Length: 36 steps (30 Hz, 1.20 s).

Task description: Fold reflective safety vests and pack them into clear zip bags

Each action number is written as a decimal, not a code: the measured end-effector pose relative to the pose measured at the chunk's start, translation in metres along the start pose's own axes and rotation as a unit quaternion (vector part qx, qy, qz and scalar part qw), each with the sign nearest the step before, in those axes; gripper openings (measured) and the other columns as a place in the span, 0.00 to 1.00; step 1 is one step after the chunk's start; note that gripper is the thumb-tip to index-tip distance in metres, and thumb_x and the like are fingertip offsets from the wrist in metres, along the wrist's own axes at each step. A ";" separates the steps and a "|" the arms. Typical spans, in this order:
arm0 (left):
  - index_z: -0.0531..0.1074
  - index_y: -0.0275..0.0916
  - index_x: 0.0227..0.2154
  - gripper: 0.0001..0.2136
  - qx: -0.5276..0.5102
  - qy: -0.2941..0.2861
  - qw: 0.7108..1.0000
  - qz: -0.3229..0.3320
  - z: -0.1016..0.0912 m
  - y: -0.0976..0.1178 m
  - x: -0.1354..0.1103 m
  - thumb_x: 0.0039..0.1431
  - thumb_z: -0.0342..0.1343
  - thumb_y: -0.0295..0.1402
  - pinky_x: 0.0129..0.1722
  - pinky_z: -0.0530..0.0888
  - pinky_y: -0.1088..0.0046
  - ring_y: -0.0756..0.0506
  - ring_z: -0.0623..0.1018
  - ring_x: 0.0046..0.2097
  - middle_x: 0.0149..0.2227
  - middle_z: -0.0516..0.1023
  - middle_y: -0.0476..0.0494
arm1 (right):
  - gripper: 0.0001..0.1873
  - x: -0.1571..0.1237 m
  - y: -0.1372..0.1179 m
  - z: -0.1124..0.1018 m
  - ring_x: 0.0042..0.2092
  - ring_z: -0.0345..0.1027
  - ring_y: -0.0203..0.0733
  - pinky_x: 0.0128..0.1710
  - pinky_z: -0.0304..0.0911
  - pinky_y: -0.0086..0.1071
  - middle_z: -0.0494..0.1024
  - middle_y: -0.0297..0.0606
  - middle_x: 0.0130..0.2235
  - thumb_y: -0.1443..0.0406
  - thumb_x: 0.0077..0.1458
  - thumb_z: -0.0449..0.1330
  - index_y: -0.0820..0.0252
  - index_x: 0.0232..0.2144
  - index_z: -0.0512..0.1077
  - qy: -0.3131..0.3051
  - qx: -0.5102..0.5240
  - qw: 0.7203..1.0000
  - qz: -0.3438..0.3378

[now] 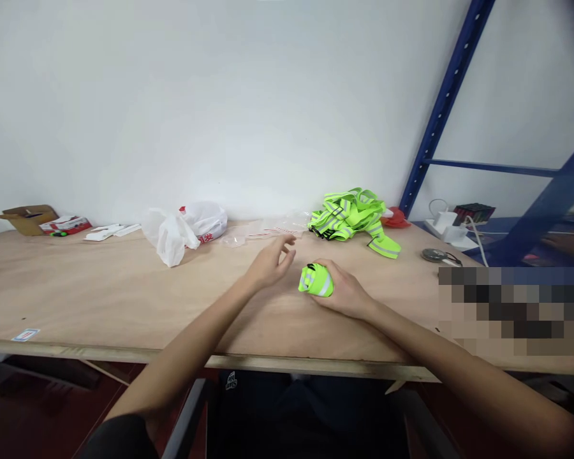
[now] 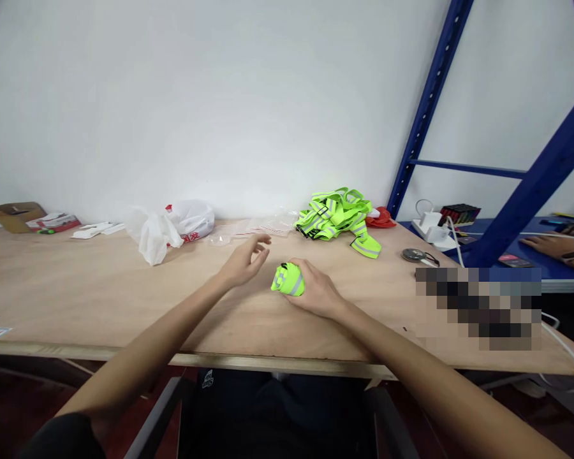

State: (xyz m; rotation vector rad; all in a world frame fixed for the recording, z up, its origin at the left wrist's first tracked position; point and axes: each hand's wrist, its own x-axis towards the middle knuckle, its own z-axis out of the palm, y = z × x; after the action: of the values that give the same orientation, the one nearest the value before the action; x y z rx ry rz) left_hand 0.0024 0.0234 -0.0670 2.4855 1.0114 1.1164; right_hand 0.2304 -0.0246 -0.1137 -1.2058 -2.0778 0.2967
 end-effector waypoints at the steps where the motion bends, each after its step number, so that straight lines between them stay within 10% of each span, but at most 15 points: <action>1: 0.62 0.37 0.57 0.16 0.061 -0.017 0.998 -0.006 0.000 -0.011 0.016 0.69 0.46 0.34 0.54 0.71 0.64 0.43 0.76 0.51 0.55 0.73 0.36 | 0.34 -0.001 0.006 -0.005 0.54 0.71 0.52 0.51 0.65 0.42 0.74 0.44 0.55 0.59 0.47 0.66 0.55 0.57 0.63 0.010 -0.007 1.000 0.014; 8: 0.66 0.39 0.57 0.18 0.263 -0.068 0.954 -0.126 0.041 -0.076 0.111 0.66 0.46 0.30 0.62 0.59 0.44 0.33 0.60 0.66 0.67 0.60 0.33 | 0.35 -0.004 0.026 -0.016 0.53 0.72 0.51 0.50 0.67 0.41 0.75 0.41 0.54 0.57 0.47 0.67 0.53 0.56 0.62 0.039 -0.001 0.998 0.042; 13: 0.76 0.36 0.42 0.12 0.274 -0.086 0.940 -0.185 0.068 -0.105 0.145 0.66 0.47 0.30 0.59 0.56 0.34 0.28 0.64 0.63 0.60 0.70 0.29 | 0.34 -0.005 0.026 -0.015 0.54 0.71 0.50 0.52 0.66 0.41 0.74 0.41 0.55 0.58 0.48 0.67 0.53 0.57 0.62 0.031 0.008 0.999 0.029; 21: 0.77 0.40 0.45 0.16 0.267 0.016 0.951 -0.156 0.023 -0.098 0.183 0.67 0.44 0.27 0.58 0.64 0.49 0.36 0.70 0.58 0.57 0.73 0.36 | 0.36 -0.001 0.027 -0.016 0.56 0.69 0.51 0.51 0.65 0.41 0.73 0.42 0.56 0.58 0.47 0.68 0.52 0.57 0.62 0.013 0.019 1.000 0.017; 28: 0.80 0.39 0.41 0.14 0.251 0.144 0.956 -0.036 -0.039 -0.057 0.152 0.58 0.50 0.26 0.50 0.72 0.61 0.41 0.77 0.42 0.44 0.77 0.38 | 0.37 -0.001 0.029 -0.014 0.54 0.70 0.50 0.51 0.65 0.39 0.74 0.43 0.55 0.59 0.47 0.69 0.53 0.59 0.62 0.034 0.034 0.999 0.014; 36: 0.76 0.39 0.50 0.17 0.310 -0.015 0.950 0.037 -0.031 0.016 0.030 0.60 0.51 0.32 0.45 0.76 0.59 0.40 0.78 0.39 0.52 0.71 0.35 | 0.40 -0.002 0.024 -0.016 0.56 0.69 0.51 0.54 0.64 0.41 0.73 0.43 0.57 0.58 0.44 0.70 0.54 0.60 0.63 0.013 0.047 0.999 -0.014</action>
State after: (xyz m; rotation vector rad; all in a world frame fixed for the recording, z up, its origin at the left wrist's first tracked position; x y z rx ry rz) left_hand 0.0020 0.0301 -0.0220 3.0242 1.4509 0.8654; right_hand 0.2580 -0.0162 -0.1150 -1.1176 -2.0341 0.3602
